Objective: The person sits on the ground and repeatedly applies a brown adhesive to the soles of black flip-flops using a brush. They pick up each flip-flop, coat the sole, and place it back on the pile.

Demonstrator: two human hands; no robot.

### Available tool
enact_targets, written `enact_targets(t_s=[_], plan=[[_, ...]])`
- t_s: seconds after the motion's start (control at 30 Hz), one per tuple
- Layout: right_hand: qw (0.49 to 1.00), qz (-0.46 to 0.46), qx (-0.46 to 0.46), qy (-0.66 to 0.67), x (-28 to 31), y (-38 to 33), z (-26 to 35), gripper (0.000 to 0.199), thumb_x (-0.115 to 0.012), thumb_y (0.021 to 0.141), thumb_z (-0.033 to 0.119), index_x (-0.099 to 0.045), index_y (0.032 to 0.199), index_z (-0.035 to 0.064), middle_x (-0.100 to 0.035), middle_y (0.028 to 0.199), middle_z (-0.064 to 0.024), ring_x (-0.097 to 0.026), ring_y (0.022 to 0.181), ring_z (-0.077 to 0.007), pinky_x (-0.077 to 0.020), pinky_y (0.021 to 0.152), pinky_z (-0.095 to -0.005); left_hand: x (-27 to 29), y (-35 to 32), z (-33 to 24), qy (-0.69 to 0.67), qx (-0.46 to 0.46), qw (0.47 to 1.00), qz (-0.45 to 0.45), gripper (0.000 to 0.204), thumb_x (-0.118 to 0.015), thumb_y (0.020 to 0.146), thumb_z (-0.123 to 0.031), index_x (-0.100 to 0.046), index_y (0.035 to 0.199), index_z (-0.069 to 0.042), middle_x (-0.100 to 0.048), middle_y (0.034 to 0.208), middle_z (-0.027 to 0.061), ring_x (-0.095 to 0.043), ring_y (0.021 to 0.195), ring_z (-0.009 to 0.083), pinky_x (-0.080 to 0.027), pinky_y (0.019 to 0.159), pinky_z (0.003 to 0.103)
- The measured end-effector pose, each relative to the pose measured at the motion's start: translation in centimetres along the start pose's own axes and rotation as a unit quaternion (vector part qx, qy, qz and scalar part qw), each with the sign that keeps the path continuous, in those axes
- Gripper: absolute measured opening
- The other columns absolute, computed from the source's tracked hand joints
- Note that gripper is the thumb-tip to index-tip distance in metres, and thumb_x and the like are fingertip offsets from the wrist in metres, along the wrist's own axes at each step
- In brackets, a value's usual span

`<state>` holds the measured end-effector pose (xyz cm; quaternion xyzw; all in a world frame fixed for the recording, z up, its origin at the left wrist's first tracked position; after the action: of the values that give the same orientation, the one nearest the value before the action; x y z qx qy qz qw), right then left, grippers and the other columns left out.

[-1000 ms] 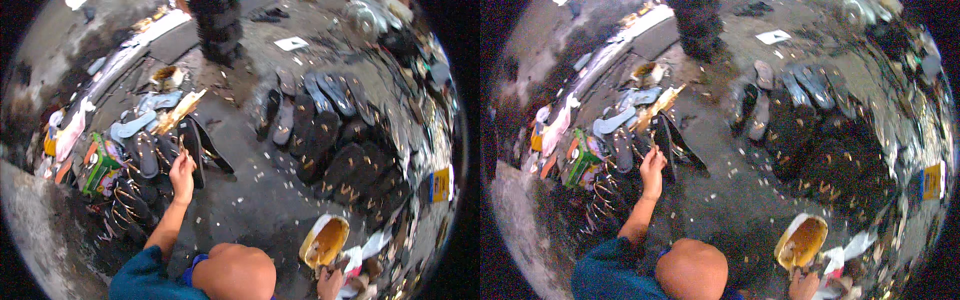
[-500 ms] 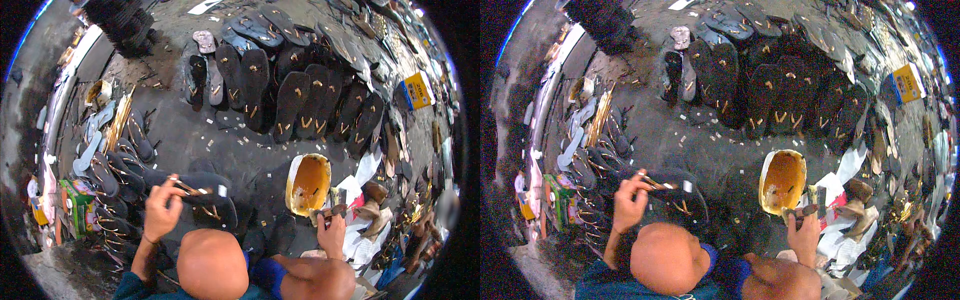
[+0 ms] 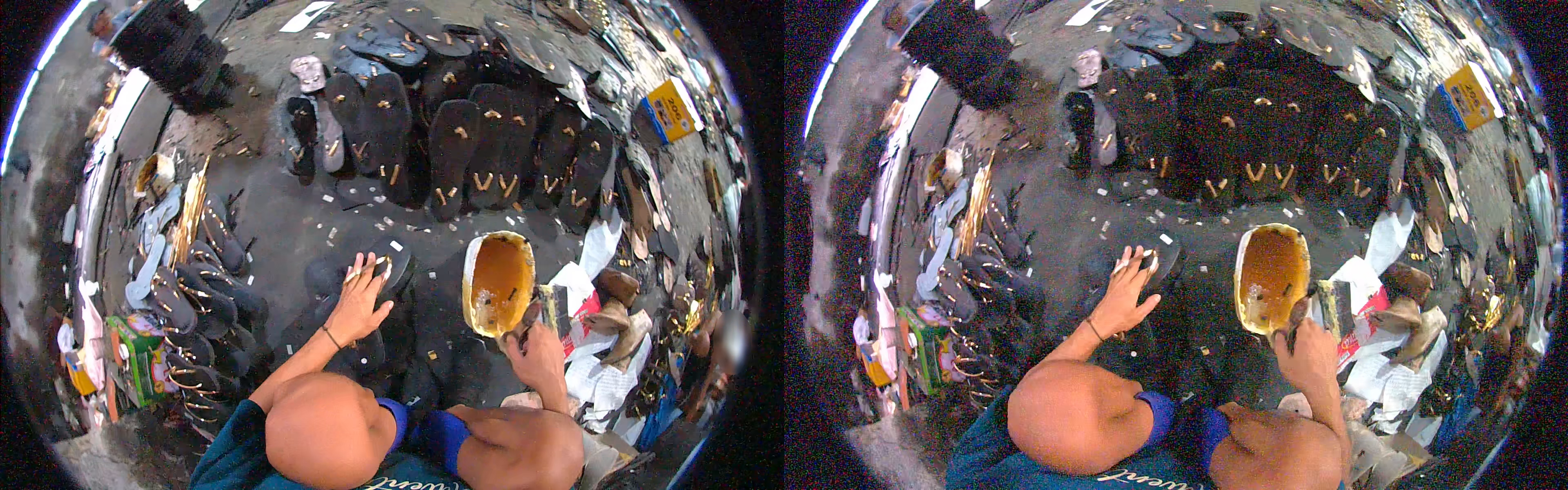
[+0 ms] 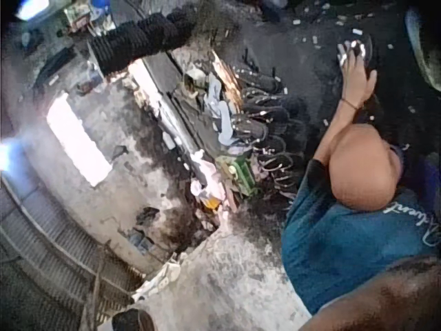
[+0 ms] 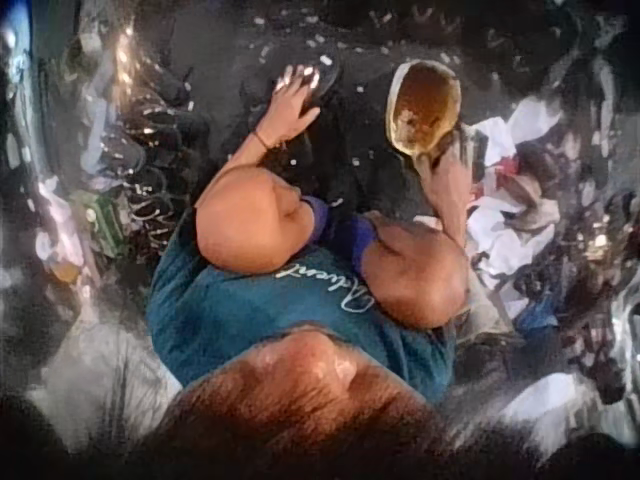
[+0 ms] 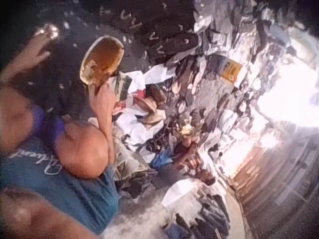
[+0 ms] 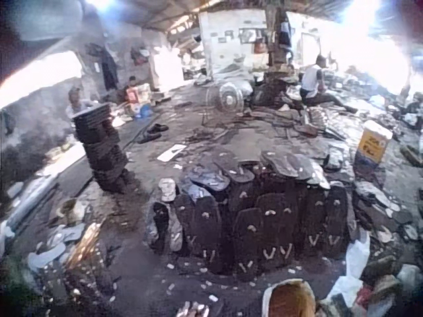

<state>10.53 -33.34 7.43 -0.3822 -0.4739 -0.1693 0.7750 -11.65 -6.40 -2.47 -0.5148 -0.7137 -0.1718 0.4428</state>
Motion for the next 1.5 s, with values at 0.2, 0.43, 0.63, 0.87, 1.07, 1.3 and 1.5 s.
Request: enact_targets(t_s=[0.2,0.43,0.63,0.87,1.07,1.3,1.5], plan=[[0.917,0.146,0.018,0.37,0.1,-0.1,-0.1,0.03,-0.071,0.09,0.028,-0.062,0.099,0.0,-0.07,0.097,-0.0158,-0.069,0.091,-0.0285,-0.054,0.082,-0.0398,-0.2,4.9,-0.2,0.043,0.067,0.995,0.066,0.08,-0.062,0.09,-0.055,-0.042,0.149,-0.004,-0.026,0.16,0.0265,-0.02,0.15,0.0432,-0.017,0.121,0.052],[0.758,-0.173,0.276,0.565,5.3,7.5,10.7,0.024,-0.075,0.088,0.009,-0.067,0.11,0.0054,-0.07,0.104,-0.0093,-0.066,0.099,-0.0219,-0.0517,0.088,-0.0369,7.8,7.9,-5.0,-0.739,0.198,0.643,-0.033,0.047,-0.042,0.102,-0.04,-0.065,0.124,-0.005,-0.071,0.11,0.008,-0.068,0.098,0.0215,-0.055,0.09,0.037],[0.809,-0.179,0.438,0.35,3.6,6.4,13.4,0.036,-0.069,0.08,0.005,-0.069,0.115,0.0145,-0.07,0.106,-0.0095,-0.066,0.096,-0.0287,-0.0496,0.084,-0.0417,5.5,7.6,-6.2,-0.706,0.154,0.683,-0.107,0.041,-0.042,0.102,-0.032,-0.062,0.125,-0.004,-0.069,0.113,0.0122,-0.068,0.099,0.0259,-0.057,0.088,0.041],[0.788,-0.276,0.199,0.513,7.0,11.6,9.7,0.016,-0.068,0.089,0.008,-0.07,0.105,0.0066,-0.073,0.098,-0.0139,-0.07,0.091,-0.0339,-0.055,0.079,-0.0422,6.2,6.9,-8.0,-0.807,0.086,0.585,0.009,0.06,-0.034,0.104,-0.047,-0.049,0.143,-0.004,-0.059,0.136,0.0182,-0.062,0.117,0.0322,-0.052,0.1,0.047],[0.8,-0.175,0.406,0.406,3.0,4.7,13.4,0.032,-0.079,0.075,0.005,-0.071,0.105,0.0122,-0.073,0.101,-0.0072,-0.069,0.094,-0.0238,-0.0508,0.083,-0.0351,5.1,7.3,-8.0,-0.835,0.072,0.544,0.049,0.065,-0.032,0.104,-0.049,-0.042,0.147,-0.003,-0.054,0.139,0.0243,-0.058,0.123,0.037,-0.049,0.104,0.048],[0.75,-0.266,0.234,0.558,7.0,11.5,10.1,0.016,-0.07,0.091,0.009,-0.067,0.104,0.002,-0.073,0.091,-0.0141,-0.073,0.084,-0.0252,-0.0555,0.075,-0.0358,6.8,6.5,-9.9,-0.819,0.071,0.57,-0.012,0.066,-0.041,0.097,-0.049,-0.044,0.146,-0.005,-0.052,0.142,0.0202,-0.055,0.126,0.0385,-0.045,0.109,0.052],[0.812,-0.216,0.27,0.471,5.7,11.0,11.0,0.016,-0.066,0.088,0.005,-0.07,0.103,0.0055,-0.073,0.097,-0.0157,-0.071,0.095,-0.0318,-0.0547,0.083,-0.0399,5.8,5.6,-4.7,-0.839,0.073,0.536,-0.064,0.073,-0.039,0.097,-0.051,-0.034,0.152,-0.002,-0.038,0.152,0.0273,-0.042,0.137,0.0447,-0.037,0.115,0.053]])
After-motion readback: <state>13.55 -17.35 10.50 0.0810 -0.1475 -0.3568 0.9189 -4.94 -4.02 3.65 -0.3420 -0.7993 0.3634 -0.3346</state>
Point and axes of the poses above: each hand's wrist, its own y-axis towards the middle knuckle, its own x-axis out of the back of the hand, z = x × y, the point moved 2 cm from there along y, towards the middle knuckle
